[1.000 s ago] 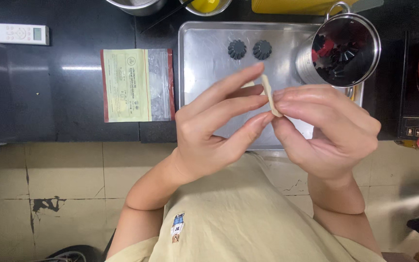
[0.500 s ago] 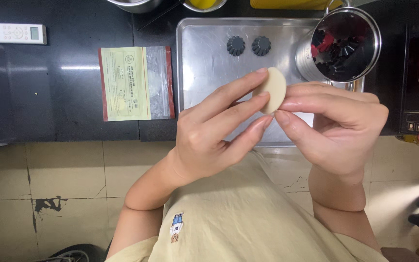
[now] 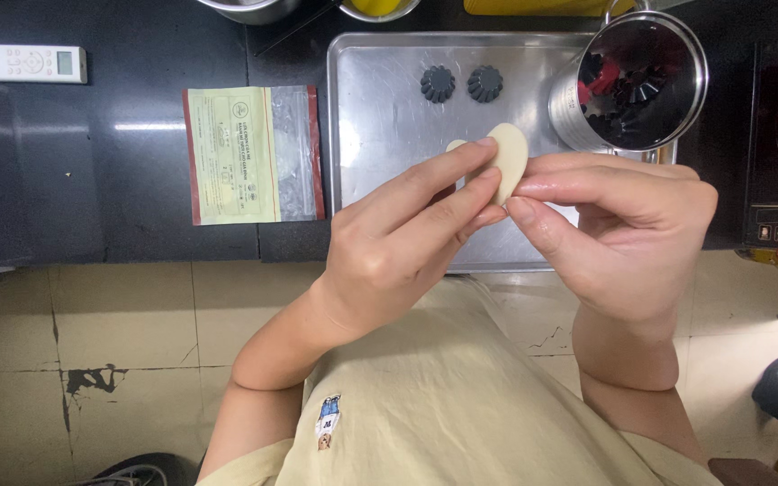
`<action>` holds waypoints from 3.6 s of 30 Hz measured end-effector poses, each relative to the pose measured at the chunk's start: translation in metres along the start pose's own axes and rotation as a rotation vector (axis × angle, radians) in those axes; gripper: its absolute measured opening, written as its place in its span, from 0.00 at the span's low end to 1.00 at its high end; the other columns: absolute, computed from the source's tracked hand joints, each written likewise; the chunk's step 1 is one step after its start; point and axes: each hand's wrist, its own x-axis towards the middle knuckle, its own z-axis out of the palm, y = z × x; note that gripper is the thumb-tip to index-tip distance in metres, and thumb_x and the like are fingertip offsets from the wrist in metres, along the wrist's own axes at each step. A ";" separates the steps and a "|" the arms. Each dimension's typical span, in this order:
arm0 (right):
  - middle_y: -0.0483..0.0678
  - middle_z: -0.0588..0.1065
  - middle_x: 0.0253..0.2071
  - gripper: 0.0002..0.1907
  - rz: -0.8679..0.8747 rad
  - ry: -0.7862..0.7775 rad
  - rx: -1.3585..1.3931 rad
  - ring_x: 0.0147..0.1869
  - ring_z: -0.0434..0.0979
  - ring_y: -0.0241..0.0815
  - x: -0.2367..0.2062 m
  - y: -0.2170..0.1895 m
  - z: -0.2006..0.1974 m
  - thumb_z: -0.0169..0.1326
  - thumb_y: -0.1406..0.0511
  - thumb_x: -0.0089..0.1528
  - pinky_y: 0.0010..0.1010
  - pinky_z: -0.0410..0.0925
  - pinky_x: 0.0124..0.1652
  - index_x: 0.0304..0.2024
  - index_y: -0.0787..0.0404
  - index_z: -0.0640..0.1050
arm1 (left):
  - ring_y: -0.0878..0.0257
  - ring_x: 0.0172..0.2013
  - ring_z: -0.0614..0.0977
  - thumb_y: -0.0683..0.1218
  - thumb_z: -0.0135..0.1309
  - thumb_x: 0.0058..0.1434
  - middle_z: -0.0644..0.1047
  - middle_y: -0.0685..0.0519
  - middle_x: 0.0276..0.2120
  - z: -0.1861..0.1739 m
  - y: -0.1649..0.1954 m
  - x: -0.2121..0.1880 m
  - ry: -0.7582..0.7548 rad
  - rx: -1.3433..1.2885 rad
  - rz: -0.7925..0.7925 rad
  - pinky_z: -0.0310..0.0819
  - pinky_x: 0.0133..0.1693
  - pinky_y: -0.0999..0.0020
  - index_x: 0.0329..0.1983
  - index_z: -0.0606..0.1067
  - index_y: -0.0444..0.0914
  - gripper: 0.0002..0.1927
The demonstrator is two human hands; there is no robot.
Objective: The person pinches and folds small round dough pieces by hand on a metal tray, then brushes them with egg wash using a brush. They then press the dough pieces into black fluted tart molds, shaping the dough inside the molds with their fingers.
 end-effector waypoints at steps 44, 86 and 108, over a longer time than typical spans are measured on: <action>0.56 0.79 0.43 0.07 -0.294 0.045 -0.465 0.47 0.83 0.47 0.007 -0.019 0.015 0.62 0.79 0.58 0.29 0.75 0.48 0.39 0.71 0.80 | 0.59 0.41 0.87 0.37 0.62 0.67 0.82 0.48 0.44 -0.010 0.007 0.010 -0.074 -0.200 -0.207 0.83 0.42 0.74 0.48 0.79 0.33 0.07; 0.52 0.77 0.48 0.07 -0.103 0.158 0.117 0.49 0.79 0.34 -0.016 0.045 0.025 0.56 0.69 0.76 0.20 0.74 0.49 0.49 0.69 0.73 | 0.64 0.39 0.86 0.37 0.61 0.66 0.81 0.50 0.42 0.009 -0.007 0.001 0.030 -0.298 -0.265 0.84 0.42 0.75 0.46 0.78 0.34 0.07; 0.48 0.72 0.53 0.11 0.313 0.011 0.700 0.58 0.74 0.39 -0.026 0.141 0.012 0.47 0.61 0.75 0.38 0.72 0.61 0.52 0.63 0.69 | 0.65 0.45 0.85 0.44 0.52 0.72 0.82 0.49 0.41 0.068 -0.083 -0.066 -0.054 -0.912 -0.809 0.82 0.45 0.73 0.46 0.74 0.32 0.09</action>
